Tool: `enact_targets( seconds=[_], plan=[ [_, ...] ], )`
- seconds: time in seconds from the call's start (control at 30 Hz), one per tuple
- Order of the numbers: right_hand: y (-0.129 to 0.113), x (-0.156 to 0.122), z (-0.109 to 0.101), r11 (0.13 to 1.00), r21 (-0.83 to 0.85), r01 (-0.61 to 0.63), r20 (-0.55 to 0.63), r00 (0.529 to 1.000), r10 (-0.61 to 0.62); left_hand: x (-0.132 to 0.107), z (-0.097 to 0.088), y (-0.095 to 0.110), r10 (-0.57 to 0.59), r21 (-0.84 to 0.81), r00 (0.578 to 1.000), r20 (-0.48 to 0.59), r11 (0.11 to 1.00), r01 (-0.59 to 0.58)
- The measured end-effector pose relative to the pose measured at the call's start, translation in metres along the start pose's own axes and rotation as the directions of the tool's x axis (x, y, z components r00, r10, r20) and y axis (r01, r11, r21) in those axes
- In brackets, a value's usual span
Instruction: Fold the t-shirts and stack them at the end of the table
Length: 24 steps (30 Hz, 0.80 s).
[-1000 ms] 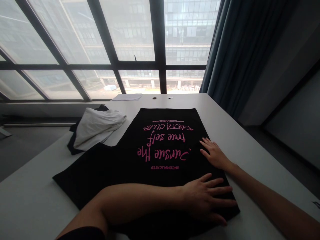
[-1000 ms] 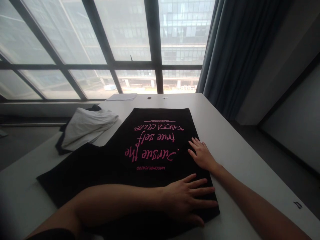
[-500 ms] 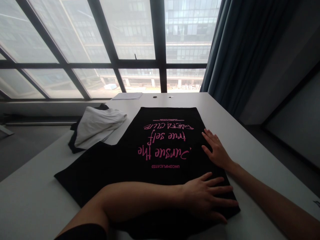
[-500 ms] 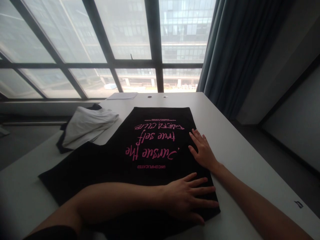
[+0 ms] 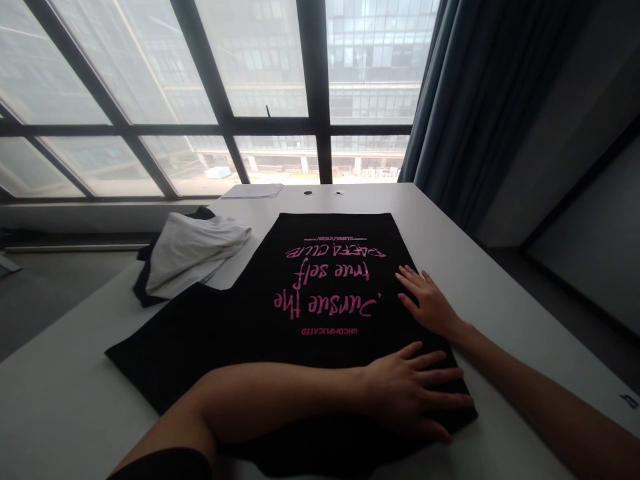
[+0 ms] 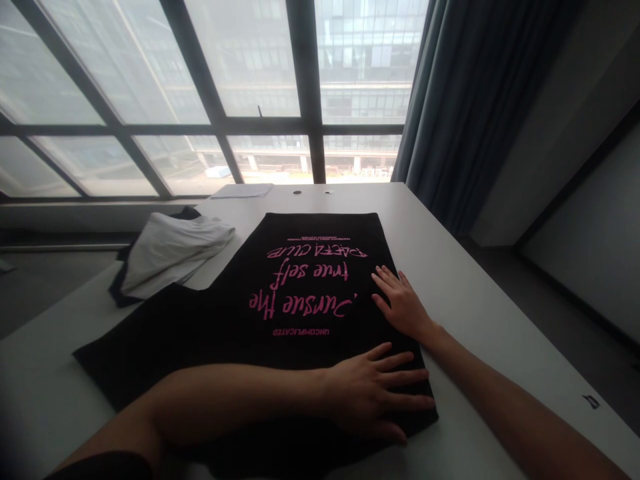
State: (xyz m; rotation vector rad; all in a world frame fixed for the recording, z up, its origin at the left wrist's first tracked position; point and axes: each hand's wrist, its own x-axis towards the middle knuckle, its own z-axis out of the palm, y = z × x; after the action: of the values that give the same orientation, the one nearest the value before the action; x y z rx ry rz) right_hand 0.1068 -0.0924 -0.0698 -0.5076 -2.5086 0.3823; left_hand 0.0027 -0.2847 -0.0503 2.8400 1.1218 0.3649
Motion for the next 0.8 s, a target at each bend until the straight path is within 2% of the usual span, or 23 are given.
enact_targets(
  seconds=[0.07,0.1,0.17,0.23,0.27,0.3,0.33,0.37,0.4,0.43,0.47,0.5,0.53,0.57,0.63,0.7,0.8],
  plan=[
    [-0.011,0.000,-0.008,0.969,0.247,0.004,-0.074,0.997,0.014,0.000,0.000,0.000,-0.006,-0.023,1.000,-0.003,1.000,0.006],
    [-0.016,0.000,-0.011,0.913,0.408,-0.022,-0.053,0.997,0.048,0.000,0.000,0.000,-0.007,-0.032,1.000,-0.004,0.999,0.007],
    [-0.025,0.000,-0.015,0.705,0.690,-0.162,0.143,0.986,0.086,-0.001,0.001,-0.001,-0.006,-0.042,1.000,-0.005,0.999,0.006],
    [-0.029,0.002,-0.014,0.491,0.798,-0.349,0.391,0.920,0.017,-0.001,0.001,-0.001,-0.006,-0.047,1.000,-0.007,0.999,0.005],
    [-0.028,0.003,-0.012,0.420,0.810,-0.410,0.454,0.891,-0.005,-0.001,0.002,-0.001,-0.005,-0.050,1.000,-0.007,0.999,0.005],
    [-0.026,0.004,-0.010,0.374,0.822,-0.430,0.455,0.890,0.022,-0.001,0.001,-0.001,-0.004,-0.054,1.000,-0.007,0.999,0.004],
    [-0.022,0.005,-0.007,0.358,0.838,-0.412,0.402,0.909,0.107,-0.001,0.001,-0.001,-0.003,-0.056,1.000,-0.006,0.998,0.003],
    [-0.018,0.006,-0.006,0.382,0.849,-0.366,0.294,0.927,0.235,0.000,0.001,-0.001,-0.003,-0.056,1.000,-0.003,0.998,0.003],
    [-0.012,0.007,-0.004,0.455,0.834,-0.312,0.149,0.922,0.358,0.000,0.000,-0.001,-0.004,-0.056,1.000,0.003,0.998,0.004],
    [-0.007,0.006,-0.004,0.574,0.774,-0.265,-0.007,0.904,0.427,0.000,0.000,-0.001,-0.004,-0.055,1.000,0.011,0.998,0.004],
    [-0.003,0.006,-0.004,0.713,0.663,-0.230,-0.136,0.899,0.417,0.001,-0.001,-0.001,-0.004,-0.055,1.000,0.018,0.998,0.005],
    [0.000,0.005,-0.005,0.838,0.512,-0.191,-0.206,0.919,0.336,0.001,-0.001,-0.001,-0.005,-0.056,1.000,0.023,0.998,0.007],
    [0.001,0.003,-0.005,0.928,0.348,-0.131,-0.204,0.956,0.211,0.001,-0.001,-0.001,-0.006,-0.059,1.000,0.025,0.998,0.007],
    [0.001,0.002,-0.005,0.978,0.202,-0.050,-0.142,0.987,0.080,0.001,-0.001,-0.001,-0.005,-0.062,1.000,0.023,0.998,0.006],
    [-0.003,-0.001,-0.003,0.995,0.015,0.100,0.058,0.993,-0.101,0.001,0.001,-0.002,-0.002,-0.066,1.000,0.010,0.998,0.002],
    [-0.008,-0.002,0.000,0.983,-0.070,0.172,0.205,0.967,-0.154,0.001,0.003,-0.001,0.002,-0.073,1.000,-0.005,0.997,-0.002],
    [-0.012,-0.002,0.003,0.973,-0.133,0.187,0.260,0.954,-0.148,0.001,0.004,-0.002,0.008,-0.100,1.000,-0.026,0.995,-0.010]
  ],
)
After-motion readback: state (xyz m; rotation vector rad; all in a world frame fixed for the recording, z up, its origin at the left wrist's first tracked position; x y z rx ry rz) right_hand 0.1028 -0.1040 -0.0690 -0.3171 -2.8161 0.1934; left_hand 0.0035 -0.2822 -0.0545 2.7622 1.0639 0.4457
